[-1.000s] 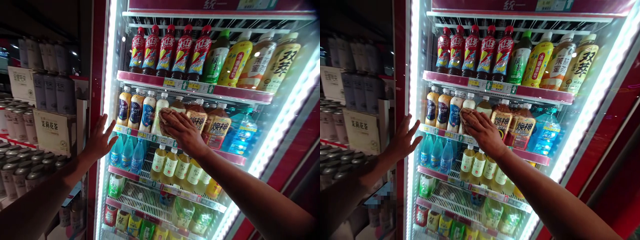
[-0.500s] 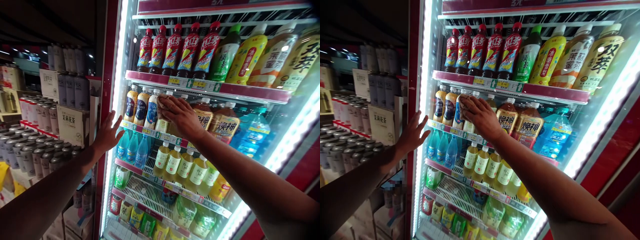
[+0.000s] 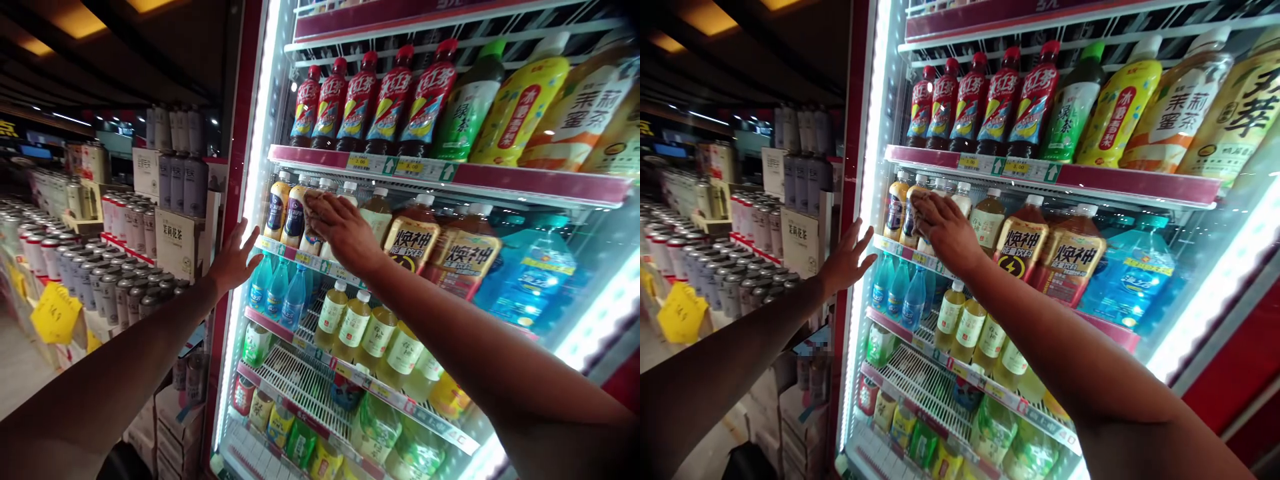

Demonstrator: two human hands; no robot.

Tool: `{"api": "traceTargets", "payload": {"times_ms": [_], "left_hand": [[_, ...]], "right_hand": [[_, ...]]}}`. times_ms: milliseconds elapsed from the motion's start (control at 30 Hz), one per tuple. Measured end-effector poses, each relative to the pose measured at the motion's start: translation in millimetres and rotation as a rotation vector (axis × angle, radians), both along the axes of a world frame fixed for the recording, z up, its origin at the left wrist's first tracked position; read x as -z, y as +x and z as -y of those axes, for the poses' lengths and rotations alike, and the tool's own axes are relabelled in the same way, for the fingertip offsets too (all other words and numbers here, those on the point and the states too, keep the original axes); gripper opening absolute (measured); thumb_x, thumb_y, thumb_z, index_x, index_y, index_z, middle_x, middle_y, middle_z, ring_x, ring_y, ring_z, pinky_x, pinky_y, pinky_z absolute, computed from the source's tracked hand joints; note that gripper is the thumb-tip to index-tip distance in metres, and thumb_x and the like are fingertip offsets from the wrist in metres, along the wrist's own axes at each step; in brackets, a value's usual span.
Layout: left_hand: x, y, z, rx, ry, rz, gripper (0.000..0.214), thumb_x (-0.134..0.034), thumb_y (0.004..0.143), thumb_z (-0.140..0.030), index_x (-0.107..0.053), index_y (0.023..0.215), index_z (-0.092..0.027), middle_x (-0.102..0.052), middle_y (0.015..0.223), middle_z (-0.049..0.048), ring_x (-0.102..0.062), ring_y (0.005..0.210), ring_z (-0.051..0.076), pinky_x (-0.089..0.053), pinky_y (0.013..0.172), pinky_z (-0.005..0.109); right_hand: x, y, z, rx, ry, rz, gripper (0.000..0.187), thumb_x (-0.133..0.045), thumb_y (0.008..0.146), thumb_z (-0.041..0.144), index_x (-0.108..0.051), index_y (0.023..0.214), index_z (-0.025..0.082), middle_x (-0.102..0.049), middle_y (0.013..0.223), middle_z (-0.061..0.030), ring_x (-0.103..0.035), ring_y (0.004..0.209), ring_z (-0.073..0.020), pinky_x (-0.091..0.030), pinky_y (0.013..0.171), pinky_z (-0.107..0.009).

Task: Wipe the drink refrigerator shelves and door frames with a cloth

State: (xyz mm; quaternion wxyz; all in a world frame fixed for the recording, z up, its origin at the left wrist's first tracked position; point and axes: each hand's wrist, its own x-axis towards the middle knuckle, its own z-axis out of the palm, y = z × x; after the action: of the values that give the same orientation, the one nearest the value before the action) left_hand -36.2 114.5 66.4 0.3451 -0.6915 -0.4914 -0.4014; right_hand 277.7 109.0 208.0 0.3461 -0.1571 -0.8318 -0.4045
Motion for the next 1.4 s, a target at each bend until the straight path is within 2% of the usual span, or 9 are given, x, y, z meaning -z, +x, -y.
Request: {"api": "traceTargets", "payload": {"times_ms": [133,233,467,700,833,967,1067,1200,1400], "left_hand": [[2.8,0,-2,0.002,0.0,0.011,0.074,-0.047,0.102,-0.047,-0.019,0.166,-0.023,-0.004,0.174,0.0182,-0.012,0.16,0.037,-0.029,0.125,0.059],[5.8,2,-5,0.007,0.022,0.014,0.076,-0.048,0.102,-0.048,-0.017,0.166,-0.022,-0.003,0.174,0.019,-0.011,0.161,0.038,-0.028,0.125,0.059],[6.3,3,-5,0.016,-0.002,0.035,0.077,-0.047,0.102,-0.051,-0.017,0.166,-0.023,-0.003,0.174,0.0184,-0.01,0.161,0.038,-0.029,0.125,0.058],[0.6,-12,1,0.044,-0.063,0.001,0.072,-0.044,0.103,-0.051,-0.02,0.166,-0.024,-0.009,0.174,0.0161,-0.016,0.16,0.035,-0.032,0.125,0.057],[0.0,-21,-2,0.064,-0.049,-0.018,0.073,-0.043,0.103,-0.05,-0.017,0.166,-0.024,-0.013,0.174,0.0148,-0.02,0.16,0.033,-0.033,0.125,0.056],[1.6,-25,-6,0.077,-0.032,-0.015,0.075,-0.044,0.103,-0.049,-0.013,0.166,-0.022,-0.017,0.173,0.0151,-0.022,0.159,0.032,-0.034,0.124,0.056],[2.8,-26,-8,0.085,-0.019,-0.027,0.077,-0.046,0.103,-0.048,-0.012,0.166,-0.02,-0.018,0.173,0.0164,-0.023,0.159,0.032,-0.035,0.124,0.056],[2.8,-27,-8,0.102,-0.002,-0.041,0.078,-0.049,0.102,-0.047,-0.014,0.166,-0.02,-0.018,0.172,0.017,-0.023,0.159,0.033,-0.036,0.123,0.056],[2.4,-28,-4,0.153,0.026,-0.026,0.071,-0.052,0.1,-0.042,-0.025,0.161,-0.019,-0.027,0.169,0.0201,-0.031,0.155,0.035,-0.042,0.119,0.056]], "right_hand": [[1.2,-9,2,0.015,0.0,0.056,0.034,-0.06,0.101,0.024,-0.069,0.133,0.029,-0.051,0.159,-0.0003,-0.045,0.15,-0.0283,-0.043,0.124,-0.053],[-1.3,-15,4,0.067,0.011,-0.006,0.033,-0.06,0.101,0.026,-0.071,0.132,0.027,-0.049,0.16,-0.0008,-0.042,0.151,-0.0301,-0.04,0.126,-0.054],[10.7,-37,2,0.069,-0.059,0.071,0.041,-0.055,0.103,0.022,-0.062,0.142,0.028,-0.047,0.161,0.0013,-0.037,0.154,-0.0262,-0.036,0.129,-0.052],[10.3,-64,-6,0.064,-0.065,-0.014,0.039,-0.052,0.104,0.023,-0.063,0.141,0.027,-0.045,0.163,0.0004,-0.035,0.156,-0.0277,-0.033,0.129,-0.056],[10.8,-77,-10,0.052,-0.055,0.045,0.037,-0.052,0.104,0.022,-0.065,0.138,0.027,-0.048,0.161,0.0017,-0.039,0.153,-0.0263,-0.036,0.128,-0.052],[7.2,-92,-15,0.053,-0.062,-0.05,0.035,-0.052,0.104,0.026,-0.067,0.136,0.028,-0.045,0.163,0.0012,-0.034,0.156,-0.0258,-0.031,0.13,-0.054],[11.0,-104,-19,0.05,-0.06,-0.025,0.035,-0.051,0.104,0.025,-0.067,0.136,0.027,-0.045,0.163,0.0011,-0.034,0.156,-0.0261,-0.031,0.13,-0.054],[8.4,-115,-24,0.03,-0.057,0.057,0.033,-0.055,0.103,0.026,-0.069,0.133,0.028,-0.046,0.163,0.0014,-0.038,0.154,-0.0261,-0.033,0.129,-0.054],[11.7,-133,-23,0.064,-0.057,-0.012,0.035,-0.05,0.105,0.028,-0.067,0.136,0.025,-0.049,0.161,-0.0001,-0.037,0.154,-0.0284,-0.033,0.129,-0.054]]}}
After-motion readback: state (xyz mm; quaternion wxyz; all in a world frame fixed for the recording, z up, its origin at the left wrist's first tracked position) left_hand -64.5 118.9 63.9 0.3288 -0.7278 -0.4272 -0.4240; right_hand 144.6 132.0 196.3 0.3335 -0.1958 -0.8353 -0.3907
